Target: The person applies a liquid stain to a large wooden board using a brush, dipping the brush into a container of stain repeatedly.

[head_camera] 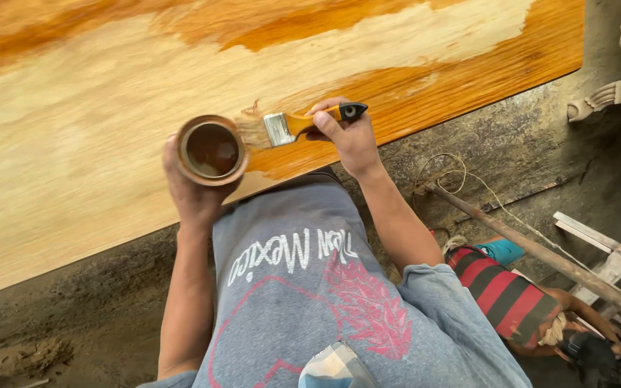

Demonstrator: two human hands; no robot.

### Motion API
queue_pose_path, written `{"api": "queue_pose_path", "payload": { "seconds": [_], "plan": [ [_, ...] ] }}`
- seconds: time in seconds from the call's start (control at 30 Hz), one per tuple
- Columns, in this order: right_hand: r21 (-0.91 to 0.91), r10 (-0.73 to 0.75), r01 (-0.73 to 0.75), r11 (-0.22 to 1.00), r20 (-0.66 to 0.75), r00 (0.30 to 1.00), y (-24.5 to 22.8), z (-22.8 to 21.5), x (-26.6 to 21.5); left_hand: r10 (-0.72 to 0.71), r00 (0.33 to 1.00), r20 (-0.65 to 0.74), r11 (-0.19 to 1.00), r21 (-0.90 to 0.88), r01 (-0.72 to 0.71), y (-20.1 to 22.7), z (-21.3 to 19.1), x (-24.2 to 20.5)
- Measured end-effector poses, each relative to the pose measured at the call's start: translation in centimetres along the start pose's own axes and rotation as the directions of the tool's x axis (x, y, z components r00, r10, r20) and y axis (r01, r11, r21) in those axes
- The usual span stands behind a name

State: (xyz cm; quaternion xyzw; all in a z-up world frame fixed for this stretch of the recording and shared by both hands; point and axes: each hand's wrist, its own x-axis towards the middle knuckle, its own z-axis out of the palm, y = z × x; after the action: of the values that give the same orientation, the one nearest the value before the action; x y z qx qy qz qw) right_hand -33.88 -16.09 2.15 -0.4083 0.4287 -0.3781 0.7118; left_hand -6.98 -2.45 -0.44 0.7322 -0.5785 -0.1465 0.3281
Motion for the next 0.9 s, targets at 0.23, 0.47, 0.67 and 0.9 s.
{"api": "queue_pose_path", "payload": {
  "seconds": [0.23,0.47,0.67,0.9],
  "plan": [
    [-0.104,-0.015,-0.013,0.994,-0.262,0.965,5.3,-10.4,3.8,-0.207,0.97,-0.128,0.841,-0.53,0.11,0.8,-0.1,-0.7],
    [-0.577,-0.334,-0.075,0.813,-0.568,0.752,0.4,-20.0,3.9,-0.084,0.974,-0.211,0.849,-0.526,-0.041,-1.5,1.4,6.5],
    [-0.795,-0.349,-0.103,0.597,-0.373,0.859,3.3,-6.8,1.8,0.037,0.986,-0.161,0.921,-0.377,-0.096,-3.7,-2.6,8.1],
    [-0.732,-0.342,0.317,0.603,0.121,0.932,10.9,12.5,-1.6,0.022,0.995,-0.1,0.933,-0.356,-0.056,-9.8,-9.3,3.9]
  ]
}}
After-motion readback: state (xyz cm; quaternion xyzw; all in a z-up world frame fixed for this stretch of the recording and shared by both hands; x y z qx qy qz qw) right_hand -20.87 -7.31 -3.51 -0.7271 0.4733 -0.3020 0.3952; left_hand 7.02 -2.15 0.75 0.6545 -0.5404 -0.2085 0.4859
